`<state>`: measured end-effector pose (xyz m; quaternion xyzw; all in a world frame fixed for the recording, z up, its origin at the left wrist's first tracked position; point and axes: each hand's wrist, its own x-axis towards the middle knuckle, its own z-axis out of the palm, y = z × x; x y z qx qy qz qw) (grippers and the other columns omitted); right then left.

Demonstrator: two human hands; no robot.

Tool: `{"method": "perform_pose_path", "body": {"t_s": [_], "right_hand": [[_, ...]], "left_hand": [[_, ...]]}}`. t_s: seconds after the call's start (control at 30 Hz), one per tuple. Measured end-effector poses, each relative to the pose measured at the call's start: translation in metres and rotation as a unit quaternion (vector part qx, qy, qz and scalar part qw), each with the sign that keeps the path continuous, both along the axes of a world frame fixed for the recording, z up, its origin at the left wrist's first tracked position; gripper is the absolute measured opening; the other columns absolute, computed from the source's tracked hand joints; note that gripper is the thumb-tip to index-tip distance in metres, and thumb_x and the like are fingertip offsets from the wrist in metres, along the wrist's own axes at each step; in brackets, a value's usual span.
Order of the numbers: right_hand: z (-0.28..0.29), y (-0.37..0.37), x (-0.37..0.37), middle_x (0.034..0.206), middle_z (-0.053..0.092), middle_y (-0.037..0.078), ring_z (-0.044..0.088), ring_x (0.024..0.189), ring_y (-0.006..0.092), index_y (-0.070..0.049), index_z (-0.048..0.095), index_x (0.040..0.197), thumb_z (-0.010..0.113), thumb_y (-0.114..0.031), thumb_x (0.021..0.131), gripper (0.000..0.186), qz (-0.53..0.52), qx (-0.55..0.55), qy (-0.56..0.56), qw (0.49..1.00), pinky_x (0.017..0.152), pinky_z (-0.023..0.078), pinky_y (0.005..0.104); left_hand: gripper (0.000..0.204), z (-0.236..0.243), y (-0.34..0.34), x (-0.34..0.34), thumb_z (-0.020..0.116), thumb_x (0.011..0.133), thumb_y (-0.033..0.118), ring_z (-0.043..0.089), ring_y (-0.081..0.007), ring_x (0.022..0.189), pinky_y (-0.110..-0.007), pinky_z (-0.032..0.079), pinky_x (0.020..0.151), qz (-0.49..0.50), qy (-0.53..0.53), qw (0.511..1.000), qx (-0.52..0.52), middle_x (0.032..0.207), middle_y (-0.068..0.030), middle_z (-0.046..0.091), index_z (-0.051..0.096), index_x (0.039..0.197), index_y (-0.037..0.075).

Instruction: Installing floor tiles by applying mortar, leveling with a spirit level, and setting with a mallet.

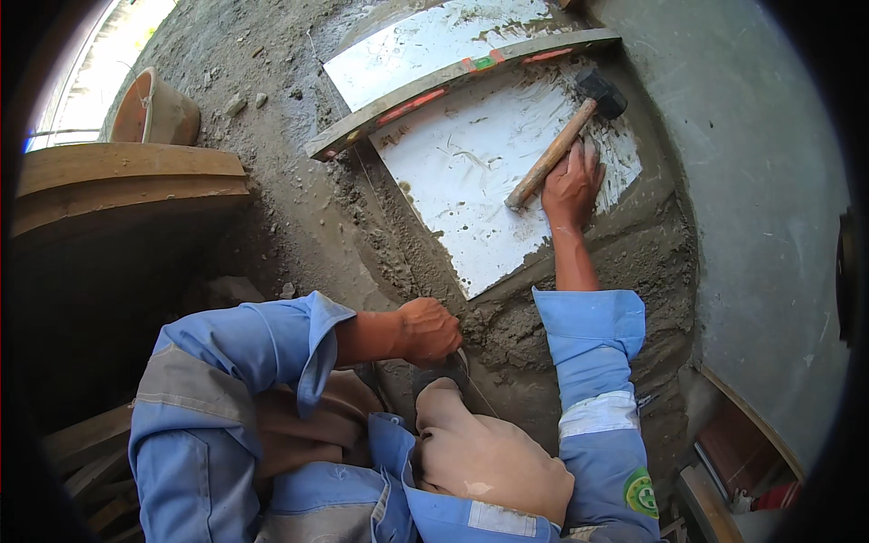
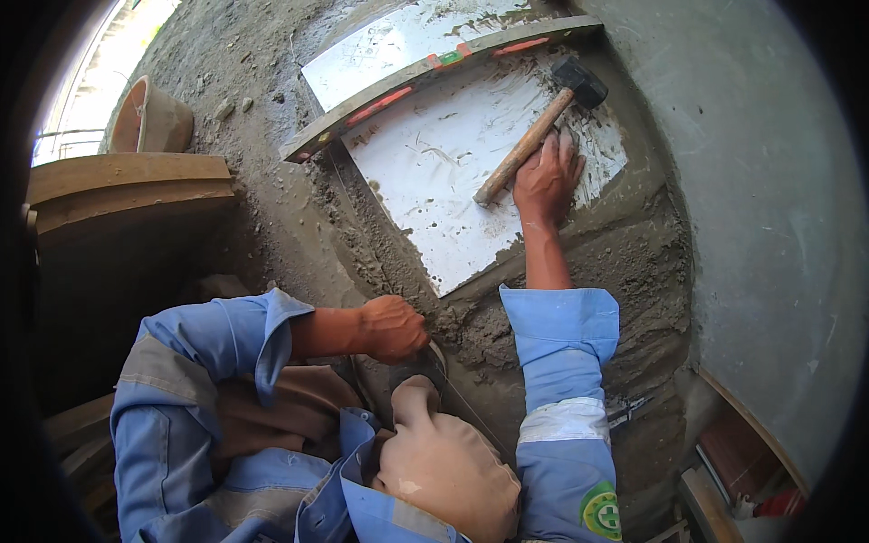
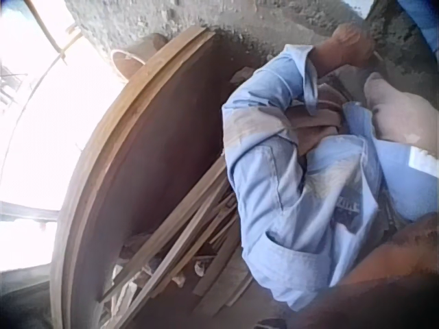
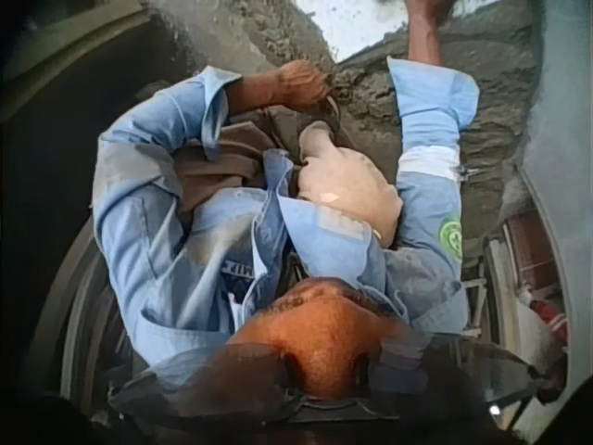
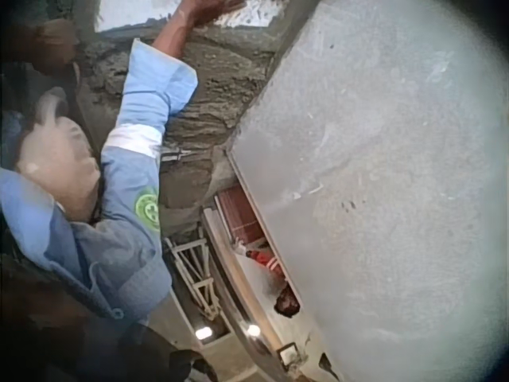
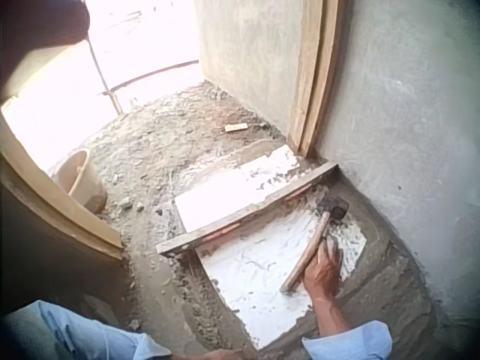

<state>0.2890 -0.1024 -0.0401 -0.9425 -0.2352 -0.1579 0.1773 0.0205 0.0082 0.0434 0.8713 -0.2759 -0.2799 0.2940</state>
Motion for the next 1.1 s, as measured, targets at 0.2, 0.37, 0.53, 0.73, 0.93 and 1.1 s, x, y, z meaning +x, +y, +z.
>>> {"method": "perform_pose_path", "body": {"t_s": [0.2, 0.37, 0.53, 0.73, 0.93, 1.1], "right_hand": [[-0.003, 0.0, 0.002, 0.138, 0.054, 0.018, 0.051, 0.128, 0.036, -0.001, 0.062, 0.12, 0.046, -0.016, 0.096, 0.032, -0.001, 0.01, -0.007, 1.0, 0.111, 0.036, 0.055], [-0.003, -0.001, 0.001, 0.138, 0.054, 0.018, 0.05, 0.129, 0.0362, -0.001, 0.062, 0.12, 0.047, -0.016, 0.096, 0.032, -0.002, 0.014, -0.011, 1.0, 0.111, 0.036, 0.0555], [-0.002, 0.001, 0.001, 0.139, 0.053, 0.018, 0.05, 0.129, 0.0362, -0.001, 0.061, 0.122, 0.048, -0.016, 0.095, 0.033, -0.003, 0.0, 0.008, 1.0, 0.113, 0.035, 0.0545], [-0.003, -0.001, 0.001, 0.141, 0.051, 0.018, 0.049, 0.13, 0.0359, -0.001, 0.06, 0.124, 0.048, -0.016, 0.095, 0.035, -0.002, 0.0, 0.011, 1.0, 0.114, 0.034, 0.054], [0.0, -0.001, 0.0, 0.141, 0.051, 0.017, 0.049, 0.13, 0.0362, -0.001, 0.058, 0.126, 0.045, -0.016, 0.096, 0.036, 0.006, 0.001, 0.005, 1.0, 0.114, 0.033, 0.0541], [0.004, -0.004, -0.001, 0.143, 0.049, 0.016, 0.047, 0.132, 0.0349, -0.002, 0.057, 0.128, 0.045, -0.016, 0.097, 0.036, -0.004, -0.012, 0.033, 0.999, 0.114, 0.033, 0.0534]], "left_hand": [[0.024, 0.014, 0.008, 0.006, 0.068, 0.074, 0.03, 0.07, -0.0359, 0.074, -0.046, 0.056, 0.066, 0.002, 0.039, 0.999, 0.021, 0.073, -0.0153, 0.069, 0.069, 0.076, 0.006], [0.028, 0.003, 0.017, 0.003, 0.068, 0.078, 0.031, 0.069, -0.0376, 0.074, -0.048, 0.055, 0.063, 0.022, 0.059, 0.996, 0.063, 0.072, -0.0168, 0.068, 0.067, 0.086, 0.004], [0.034, 0.0, 0.016, -0.007, 0.07, 0.079, 0.034, 0.069, -0.0389, 0.076, -0.048, 0.055, 0.065, 0.032, 0.073, 0.995, 0.053, 0.075, -0.0177, 0.068, 0.065, 0.092, 0.003], [0.04, 0.002, 0.01, -0.005, 0.068, 0.083, 0.038, 0.068, -0.0411, 0.081, -0.05, 0.055, 0.07, 0.105, 0.127, 0.985, 0.046, 0.08, -0.0203, 0.069, 0.065, 0.103, 0.003], [0.046, 0.009, 0.004, 0.008, 0.067, 0.086, 0.041, 0.068, -0.0424, 0.093, -0.05, 0.054, 0.079, 0.302, 0.207, 0.929, 0.049, 0.092, -0.0242, 0.07, 0.066, 0.112, 0.003], [0.052, -0.005, 0.001, 0.004, 0.067, 0.087, 0.046, 0.068, -0.0388, 0.099, -0.043, 0.052, 0.086, 0.435, 0.269, 0.857, -0.062, 0.101, -0.0246, 0.071, 0.07, 0.11, 0.0]]}}
